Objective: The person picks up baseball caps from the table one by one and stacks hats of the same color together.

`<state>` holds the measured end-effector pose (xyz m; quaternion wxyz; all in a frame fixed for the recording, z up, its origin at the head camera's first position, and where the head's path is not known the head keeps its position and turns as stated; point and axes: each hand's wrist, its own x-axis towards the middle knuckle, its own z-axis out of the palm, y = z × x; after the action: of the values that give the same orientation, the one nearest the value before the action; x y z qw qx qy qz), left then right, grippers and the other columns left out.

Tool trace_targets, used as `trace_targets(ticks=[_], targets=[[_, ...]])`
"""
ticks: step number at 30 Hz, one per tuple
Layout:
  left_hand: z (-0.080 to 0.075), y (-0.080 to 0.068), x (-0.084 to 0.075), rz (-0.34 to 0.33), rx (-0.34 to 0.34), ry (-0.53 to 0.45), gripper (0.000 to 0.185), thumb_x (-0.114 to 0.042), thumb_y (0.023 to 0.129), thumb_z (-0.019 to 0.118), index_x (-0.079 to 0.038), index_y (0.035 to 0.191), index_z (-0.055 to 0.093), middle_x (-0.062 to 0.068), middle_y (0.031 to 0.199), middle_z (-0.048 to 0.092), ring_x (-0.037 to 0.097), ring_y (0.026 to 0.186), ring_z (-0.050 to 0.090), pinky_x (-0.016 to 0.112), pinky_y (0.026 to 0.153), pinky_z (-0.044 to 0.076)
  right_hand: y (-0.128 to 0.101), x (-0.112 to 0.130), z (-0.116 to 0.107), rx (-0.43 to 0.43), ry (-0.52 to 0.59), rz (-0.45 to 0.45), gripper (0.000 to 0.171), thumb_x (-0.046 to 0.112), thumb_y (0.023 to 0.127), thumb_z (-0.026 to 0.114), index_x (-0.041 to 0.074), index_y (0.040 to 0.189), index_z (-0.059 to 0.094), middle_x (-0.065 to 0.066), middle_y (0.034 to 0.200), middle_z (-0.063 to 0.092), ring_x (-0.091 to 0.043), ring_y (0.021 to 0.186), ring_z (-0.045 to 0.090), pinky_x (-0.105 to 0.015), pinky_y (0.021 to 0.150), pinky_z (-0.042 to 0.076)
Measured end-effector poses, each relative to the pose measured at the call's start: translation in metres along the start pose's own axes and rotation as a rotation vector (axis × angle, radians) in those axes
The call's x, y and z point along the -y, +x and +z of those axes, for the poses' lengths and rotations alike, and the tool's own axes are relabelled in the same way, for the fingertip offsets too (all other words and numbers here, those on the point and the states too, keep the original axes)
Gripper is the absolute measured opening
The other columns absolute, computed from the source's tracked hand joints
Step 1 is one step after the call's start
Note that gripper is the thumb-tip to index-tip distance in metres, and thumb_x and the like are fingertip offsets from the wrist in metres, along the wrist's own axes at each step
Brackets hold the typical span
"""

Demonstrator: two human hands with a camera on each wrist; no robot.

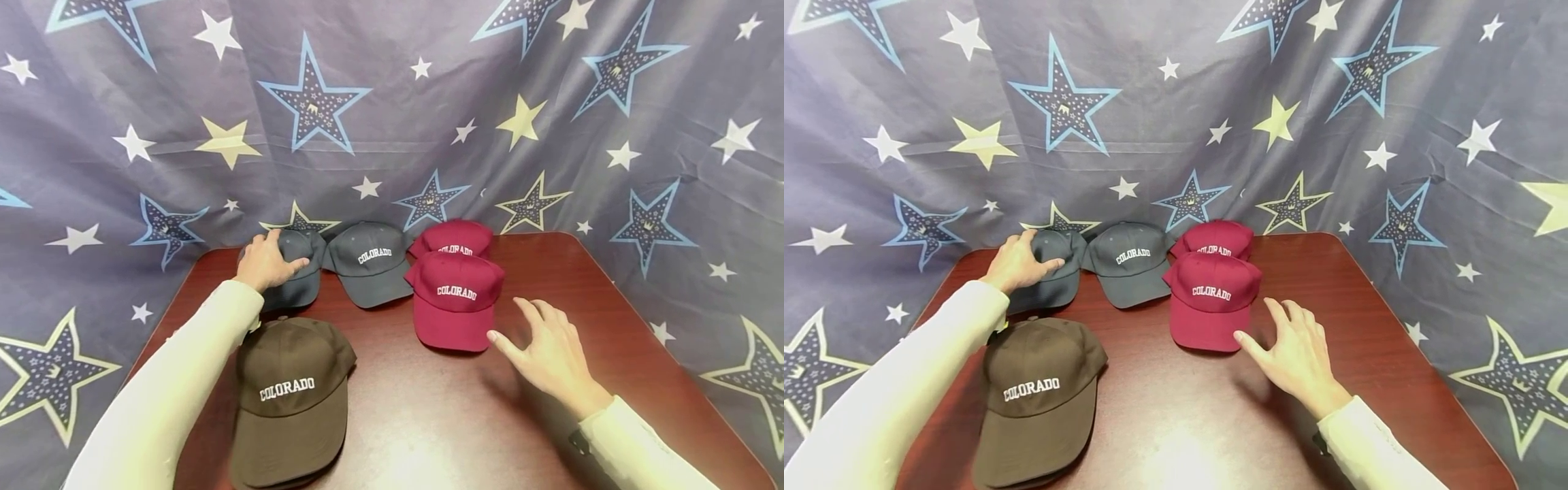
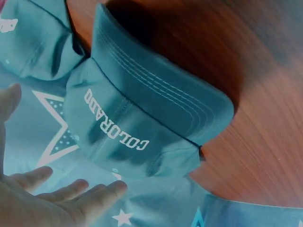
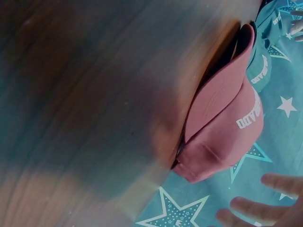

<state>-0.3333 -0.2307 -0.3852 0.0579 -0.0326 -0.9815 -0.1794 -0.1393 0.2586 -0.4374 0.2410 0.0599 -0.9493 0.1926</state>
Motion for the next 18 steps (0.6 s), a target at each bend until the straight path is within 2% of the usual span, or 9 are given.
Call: trace_targets(ticks=[6, 12, 18], targets=[[0.003, 0.016, 0.003, -0.007, 0.005, -0.001, 0.091, -0.047, 0.089, 0.075, -0.003, 0.156, 0.032, 0.042, 0.141, 0.038, 0.063, 0.123, 0.045, 0.070, 0.100, 0.041, -0.003, -0.005, -0.003, 0.006, -0.006, 0.017, 0.077, 0.061, 0.084, 0.075, 0.011, 0.140, 0.058, -0.020, 0.132, 0.057, -0.046, 0.119, 0.052, -0.066, 0.095, 0.039], [0.007, 0.025, 0.000, -0.008, 0.093, -0.019, 0.095, -0.044, 0.091, 0.075, -0.004, 0.161, 0.024, 0.041, 0.149, 0.028, 0.063, 0.133, 0.034, 0.071, 0.106, 0.035, -0.005, -0.006, -0.005, 0.005, -0.005, 0.023, 0.076, 0.060, 0.084, 0.075, 0.011, 0.140, 0.058, -0.021, 0.131, 0.057, -0.046, 0.118, 0.052, -0.066, 0.096, 0.039], [0.007, 0.029, 0.004, 0.043, 0.175, -0.001, 0.099, -0.038, 0.090, 0.076, -0.001, 0.162, 0.019, 0.038, 0.160, 0.015, 0.068, 0.137, 0.023, 0.072, 0.112, 0.027, -0.003, -0.007, -0.006, -0.005, -0.001, 0.015, 0.076, 0.060, 0.084, 0.076, 0.012, 0.141, 0.058, -0.021, 0.130, 0.057, -0.045, 0.118, 0.052, -0.064, 0.098, 0.038]])
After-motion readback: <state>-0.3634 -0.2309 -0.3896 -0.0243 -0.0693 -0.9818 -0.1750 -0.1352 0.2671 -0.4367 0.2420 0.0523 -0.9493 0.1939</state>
